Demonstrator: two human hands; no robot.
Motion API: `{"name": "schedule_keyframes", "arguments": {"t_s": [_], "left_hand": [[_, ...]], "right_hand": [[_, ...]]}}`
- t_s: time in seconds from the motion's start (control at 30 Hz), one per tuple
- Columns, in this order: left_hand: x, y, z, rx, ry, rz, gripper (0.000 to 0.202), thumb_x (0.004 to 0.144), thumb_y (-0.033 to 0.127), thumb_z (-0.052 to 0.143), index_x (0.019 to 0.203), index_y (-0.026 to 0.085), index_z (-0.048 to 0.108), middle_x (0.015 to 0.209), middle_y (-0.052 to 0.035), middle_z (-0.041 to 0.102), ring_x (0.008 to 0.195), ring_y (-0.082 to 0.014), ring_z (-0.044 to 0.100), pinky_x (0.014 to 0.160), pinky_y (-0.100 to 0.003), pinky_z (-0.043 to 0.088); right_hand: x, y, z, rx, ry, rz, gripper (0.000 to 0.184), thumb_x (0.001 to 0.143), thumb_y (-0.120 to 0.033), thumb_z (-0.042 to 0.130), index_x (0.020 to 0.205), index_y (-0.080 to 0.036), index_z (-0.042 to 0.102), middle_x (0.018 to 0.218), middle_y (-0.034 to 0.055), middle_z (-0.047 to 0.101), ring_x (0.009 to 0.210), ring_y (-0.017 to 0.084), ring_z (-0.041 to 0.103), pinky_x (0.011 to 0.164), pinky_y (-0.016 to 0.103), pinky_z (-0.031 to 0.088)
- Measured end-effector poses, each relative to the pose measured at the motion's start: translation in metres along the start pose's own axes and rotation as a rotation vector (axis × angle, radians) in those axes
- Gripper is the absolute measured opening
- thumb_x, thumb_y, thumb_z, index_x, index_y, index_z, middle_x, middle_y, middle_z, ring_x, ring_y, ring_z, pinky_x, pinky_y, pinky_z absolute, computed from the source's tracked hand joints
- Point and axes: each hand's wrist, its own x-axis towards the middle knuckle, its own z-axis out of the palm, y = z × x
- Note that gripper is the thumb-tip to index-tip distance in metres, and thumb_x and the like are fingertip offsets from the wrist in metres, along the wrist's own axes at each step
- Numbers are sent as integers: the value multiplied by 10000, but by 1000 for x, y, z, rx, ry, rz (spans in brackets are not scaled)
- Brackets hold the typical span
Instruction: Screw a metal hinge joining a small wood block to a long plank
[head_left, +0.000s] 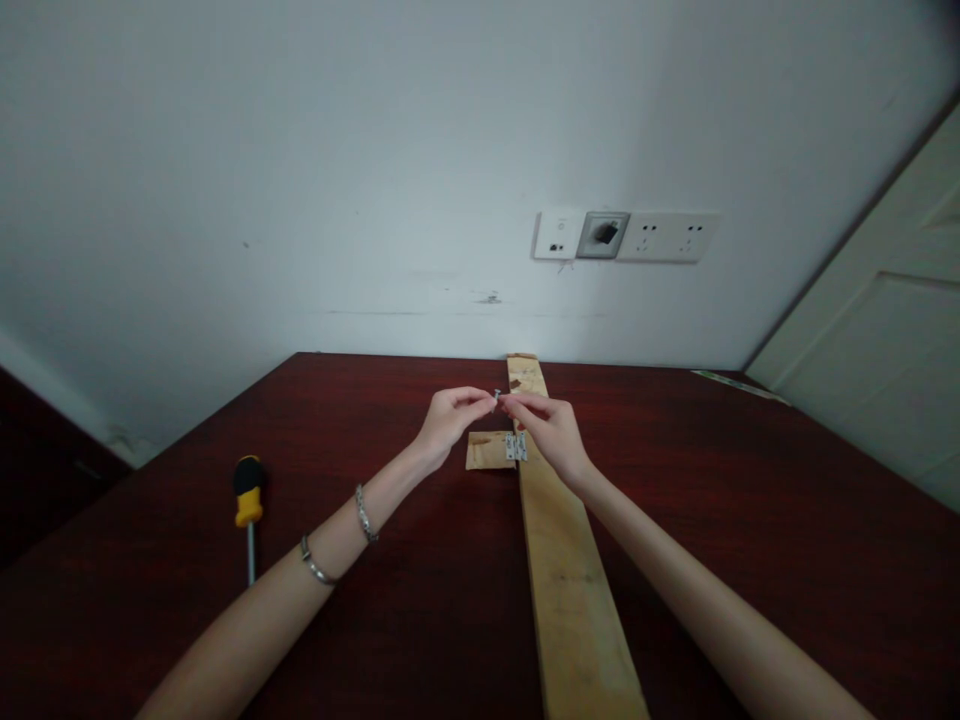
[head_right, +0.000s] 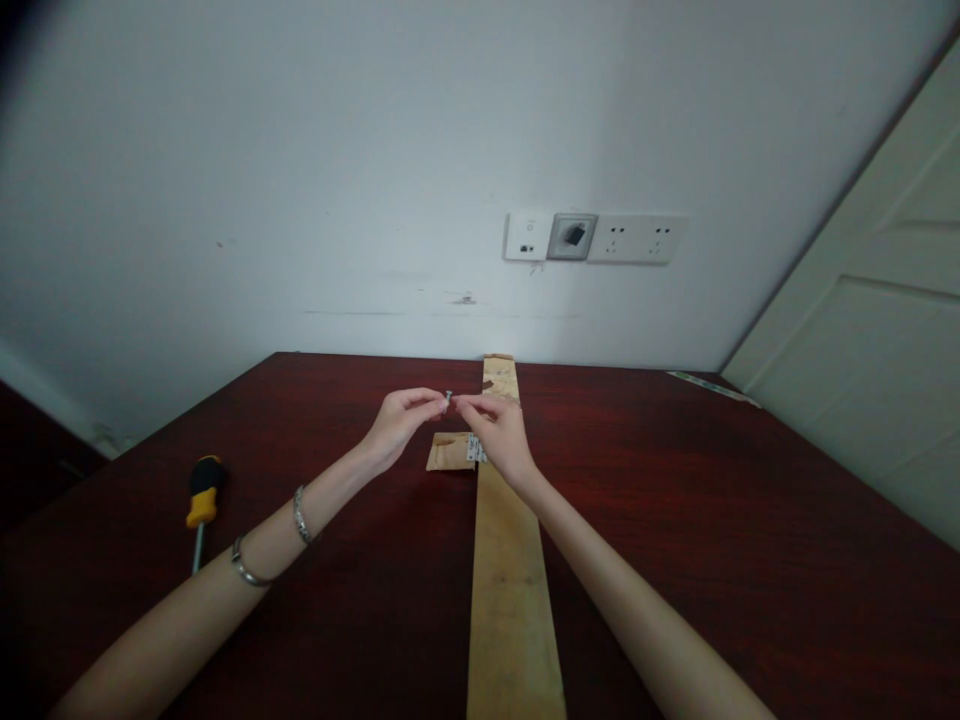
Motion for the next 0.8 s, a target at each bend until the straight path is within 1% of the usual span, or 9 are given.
{"name": "schedule_keyframes", "arguments": {"t_s": [0.27,0.43,0.67,0.8], "left_hand": [[0,-2,1,34,-7,3,193,661,295,731,761,130,719,786,-62,707,763,-167,609,735,-297,454],[-1,-2,2,59,-5,-7,208,653,310,729,766,135,720,771,-60,702,746,-167,604,718,-299,454],[-2,-1,2,38,-7,-22,206,647,302,740,767,135,721,765,-52,698,741,-156,596,710,-285,445],[-3,-1,3,33,-14,-31,232,639,321,750,773,133,721,765,-54,699,739,-159,598,717,-289,448]], "right_hand": [[0,3,0,-32,-9,-50,191,738,-370,644,777,-216,751,811,47,734,778,200,651,671,320,499],[0,4,0,-40,-13,-53,196,744,-376,642,780,-217,751,813,46,731,766,194,641,669,320,496],[-1,2,0,-18,3,-60,163,724,-360,664,747,-221,746,794,40,725,770,190,641,732,339,497],[0,2,-2,-8,-5,-64,140,705,-353,681,720,-227,741,784,35,724,775,194,647,735,340,502]]}}
